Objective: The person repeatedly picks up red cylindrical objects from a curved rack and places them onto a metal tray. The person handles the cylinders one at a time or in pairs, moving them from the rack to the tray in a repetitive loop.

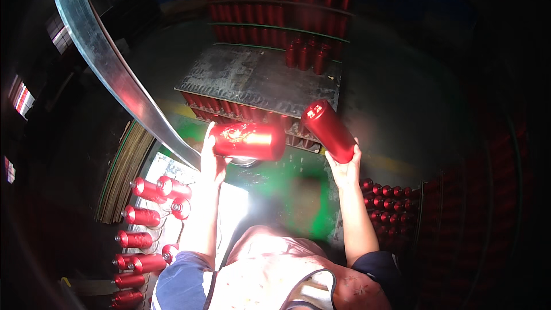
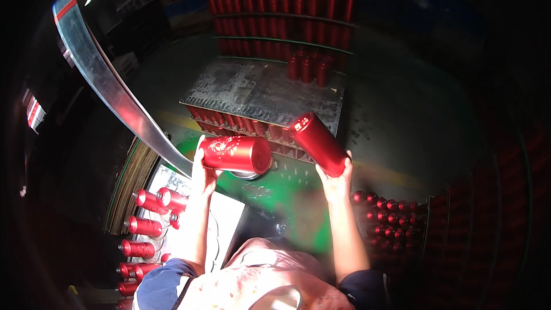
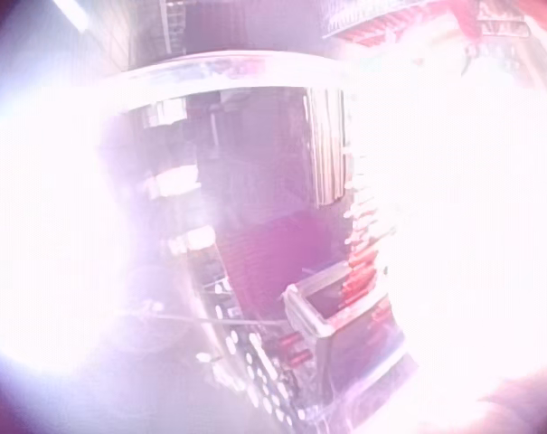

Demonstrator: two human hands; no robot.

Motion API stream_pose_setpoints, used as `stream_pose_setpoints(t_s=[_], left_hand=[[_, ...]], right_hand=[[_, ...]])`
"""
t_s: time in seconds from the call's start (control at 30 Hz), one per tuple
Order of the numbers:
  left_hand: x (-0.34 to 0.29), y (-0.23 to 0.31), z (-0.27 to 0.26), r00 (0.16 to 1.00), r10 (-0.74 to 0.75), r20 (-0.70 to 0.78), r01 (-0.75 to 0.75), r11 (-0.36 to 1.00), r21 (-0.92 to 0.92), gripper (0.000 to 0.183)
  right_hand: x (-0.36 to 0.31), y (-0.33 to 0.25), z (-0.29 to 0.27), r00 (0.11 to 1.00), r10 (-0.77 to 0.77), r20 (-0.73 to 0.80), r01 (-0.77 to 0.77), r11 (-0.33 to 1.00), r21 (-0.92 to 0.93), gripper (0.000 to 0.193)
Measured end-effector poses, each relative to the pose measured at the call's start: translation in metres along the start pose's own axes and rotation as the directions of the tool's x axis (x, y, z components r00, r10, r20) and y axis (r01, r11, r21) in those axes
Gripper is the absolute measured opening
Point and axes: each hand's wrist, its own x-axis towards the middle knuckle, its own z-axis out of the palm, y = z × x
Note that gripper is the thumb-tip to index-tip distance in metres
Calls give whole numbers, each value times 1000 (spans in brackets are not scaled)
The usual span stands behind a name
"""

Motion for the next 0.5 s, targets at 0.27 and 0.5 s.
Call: stream_pose_setpoints(t_s=[0.27, 0.5], left_hand=[[194, -41, -94, 922, -387, -4, 311, 747, -587, 65], [279, -47, -94, 944, -328, -44, 180, 621, -763, 86]], right_hand=[[170, 164, 131, 603, 702, 379, -791, 463, 400, 74], [263, 260, 190, 268, 816, 512, -926, 70, 372, 94]])
